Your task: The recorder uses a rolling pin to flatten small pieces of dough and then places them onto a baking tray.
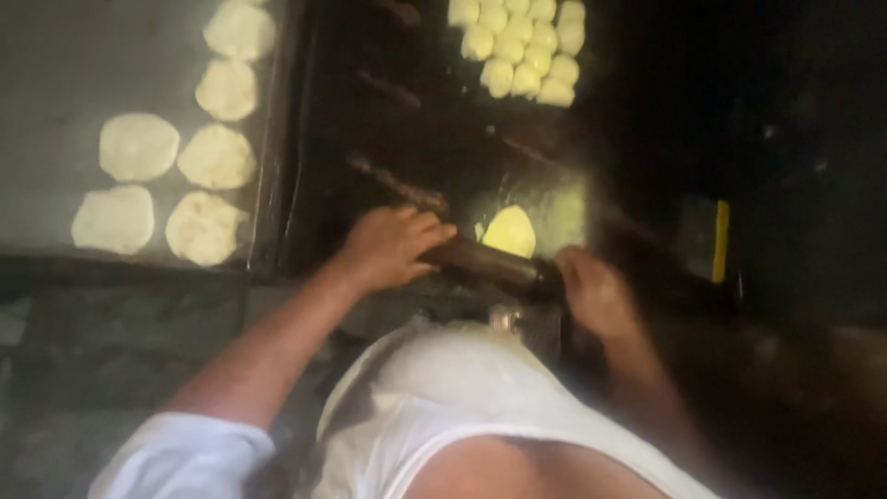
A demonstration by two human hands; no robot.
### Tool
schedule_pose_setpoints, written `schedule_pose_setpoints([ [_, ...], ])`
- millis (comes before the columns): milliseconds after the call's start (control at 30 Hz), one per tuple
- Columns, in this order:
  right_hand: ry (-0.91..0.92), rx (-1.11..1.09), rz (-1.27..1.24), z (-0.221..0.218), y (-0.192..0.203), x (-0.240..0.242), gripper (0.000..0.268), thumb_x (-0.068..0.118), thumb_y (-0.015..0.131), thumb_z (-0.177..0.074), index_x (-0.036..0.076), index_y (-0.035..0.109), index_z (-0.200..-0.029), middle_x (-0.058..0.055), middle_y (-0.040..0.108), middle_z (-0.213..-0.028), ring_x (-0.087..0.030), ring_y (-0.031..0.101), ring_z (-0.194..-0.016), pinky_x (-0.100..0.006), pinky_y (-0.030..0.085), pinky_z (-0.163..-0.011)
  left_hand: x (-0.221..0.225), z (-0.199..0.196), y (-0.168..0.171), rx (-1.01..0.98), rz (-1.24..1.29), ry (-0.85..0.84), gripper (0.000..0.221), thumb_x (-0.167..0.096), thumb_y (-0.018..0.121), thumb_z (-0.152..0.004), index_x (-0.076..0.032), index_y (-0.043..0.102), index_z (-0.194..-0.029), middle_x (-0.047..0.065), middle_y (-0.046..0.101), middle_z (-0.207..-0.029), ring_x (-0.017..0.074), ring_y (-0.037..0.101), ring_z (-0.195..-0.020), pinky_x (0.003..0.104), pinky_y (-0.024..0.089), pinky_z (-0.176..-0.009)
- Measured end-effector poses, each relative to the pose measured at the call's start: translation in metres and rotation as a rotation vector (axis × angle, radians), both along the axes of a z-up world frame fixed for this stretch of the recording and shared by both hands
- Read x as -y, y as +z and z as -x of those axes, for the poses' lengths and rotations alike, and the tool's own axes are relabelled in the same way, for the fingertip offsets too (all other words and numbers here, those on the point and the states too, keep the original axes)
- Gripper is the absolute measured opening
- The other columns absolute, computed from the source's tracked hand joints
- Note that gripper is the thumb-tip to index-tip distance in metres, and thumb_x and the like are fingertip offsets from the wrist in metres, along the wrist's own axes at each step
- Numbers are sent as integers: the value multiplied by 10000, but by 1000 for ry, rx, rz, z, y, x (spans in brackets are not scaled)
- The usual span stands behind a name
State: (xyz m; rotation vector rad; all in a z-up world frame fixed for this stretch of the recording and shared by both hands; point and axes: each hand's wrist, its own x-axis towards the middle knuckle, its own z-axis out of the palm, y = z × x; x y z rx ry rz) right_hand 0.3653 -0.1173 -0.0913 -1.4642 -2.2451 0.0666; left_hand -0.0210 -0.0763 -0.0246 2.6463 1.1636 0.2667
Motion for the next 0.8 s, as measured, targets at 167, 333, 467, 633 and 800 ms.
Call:
schedule_pose_setpoints([
  [167,-106,-39,225,89,70,-38,310,193,731,-907,68,675,-1185,-222,695,-1208,-415,661,-1086,-507,528,-899,10,19,5,-41,9,-33,713,-444,805,-784,-195,565,-1408,41,606,-1314,266,593,-1169,449,536,-863],
  [333,5,160,97,93,31,-33,415,73,727,-833,45,614,-1232,-244,632,-1301,-448,555,-1226,-561,445,-1011,32,48,-15,-104,53,-36,726,-416,771,-830,-176,516,-1465,50,571,-1377,285,571,-1200,482,512,-877],
  [467,18,4,216,84,29,-38,202,63,644,-962,99,606,-1157,-133,685,-1106,-283,673,-1009,-436,550,-851,41,62,-39,58,102,-4,735,-402,746,-853,-182,468,-1496,104,501,-1456,355,485,-1323,557,434,-1005],
  [633,77,-625,647,189,122,-88,319,-64,682,-894,30,575,-1179,-117,665,-1057,-188,665,-924,-340,581,-758,48,67,-68,101,206,80,705,-406,678,-909,-208,386,-1520,115,431,-1516,367,410,-1392,618,360,-1075],
  [800,317,-628,647,372,187,-135,255,-6,662,-953,52,639,-1201,-119,694,-1096,-222,683,-934,-350,586,-741,44,48,-117,313,-122,-24,574,-249,528,-1018,-163,365,-1561,148,458,-1511,330,492,-1392,494,403,-1150],
])
